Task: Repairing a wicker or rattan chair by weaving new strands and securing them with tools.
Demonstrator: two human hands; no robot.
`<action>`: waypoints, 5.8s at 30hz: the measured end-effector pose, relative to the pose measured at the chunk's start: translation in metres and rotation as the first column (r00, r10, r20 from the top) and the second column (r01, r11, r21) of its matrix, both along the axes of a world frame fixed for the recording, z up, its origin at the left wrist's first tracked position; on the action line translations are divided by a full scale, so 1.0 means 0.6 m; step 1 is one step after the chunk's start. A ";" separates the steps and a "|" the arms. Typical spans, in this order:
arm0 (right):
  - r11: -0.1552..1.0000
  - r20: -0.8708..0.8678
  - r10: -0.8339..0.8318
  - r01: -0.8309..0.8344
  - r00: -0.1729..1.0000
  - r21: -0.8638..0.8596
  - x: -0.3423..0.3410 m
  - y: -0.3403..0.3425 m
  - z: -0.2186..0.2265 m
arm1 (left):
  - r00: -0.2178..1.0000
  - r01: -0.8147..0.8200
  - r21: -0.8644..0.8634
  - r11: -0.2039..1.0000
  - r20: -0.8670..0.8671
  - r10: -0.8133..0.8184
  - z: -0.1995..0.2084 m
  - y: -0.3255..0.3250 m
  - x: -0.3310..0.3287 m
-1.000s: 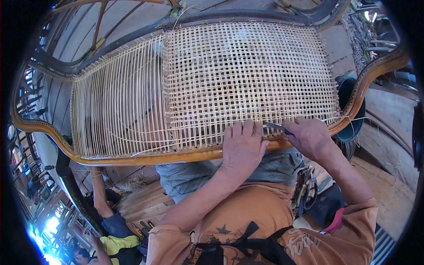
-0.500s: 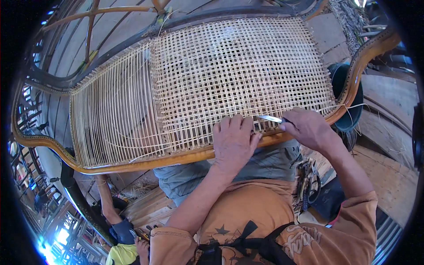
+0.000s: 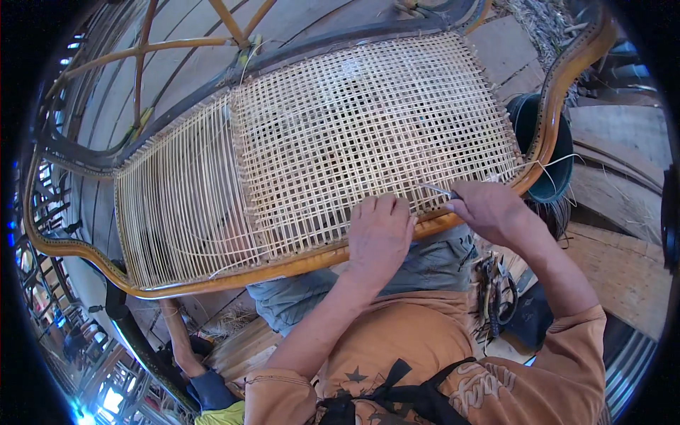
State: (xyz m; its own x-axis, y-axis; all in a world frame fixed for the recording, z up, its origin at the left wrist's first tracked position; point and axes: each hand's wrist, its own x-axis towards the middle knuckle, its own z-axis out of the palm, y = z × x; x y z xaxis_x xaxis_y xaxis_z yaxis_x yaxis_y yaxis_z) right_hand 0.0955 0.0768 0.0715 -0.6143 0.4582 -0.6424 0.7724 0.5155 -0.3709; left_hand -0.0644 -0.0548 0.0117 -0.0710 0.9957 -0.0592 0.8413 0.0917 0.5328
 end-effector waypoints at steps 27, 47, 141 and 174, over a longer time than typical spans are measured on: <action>0.197 -0.170 -0.979 0.733 0.113 -0.652 0.154 -0.265 -0.021 | 0.782 0.267 0.188 0.945 0.531 -0.326 0.126 -0.015 0.053; 0.550 -0.168 -0.703 0.678 0.691 0.487 0.355 -0.383 -0.178 | -0.055 -0.361 -0.001 0.933 0.998 -0.021 0.117 0.014 -0.082; 0.993 -0.155 -0.055 0.038 0.986 -0.113 0.110 0.015 0.031 | -0.153 -0.367 -0.174 0.914 0.980 0.125 0.024 0.162 0.007; 0.985 -0.179 -0.005 -0.026 0.984 -0.171 0.038 -0.016 0.021 | -0.206 -0.469 -0.253 0.846 0.963 0.174 0.033 0.104 -0.077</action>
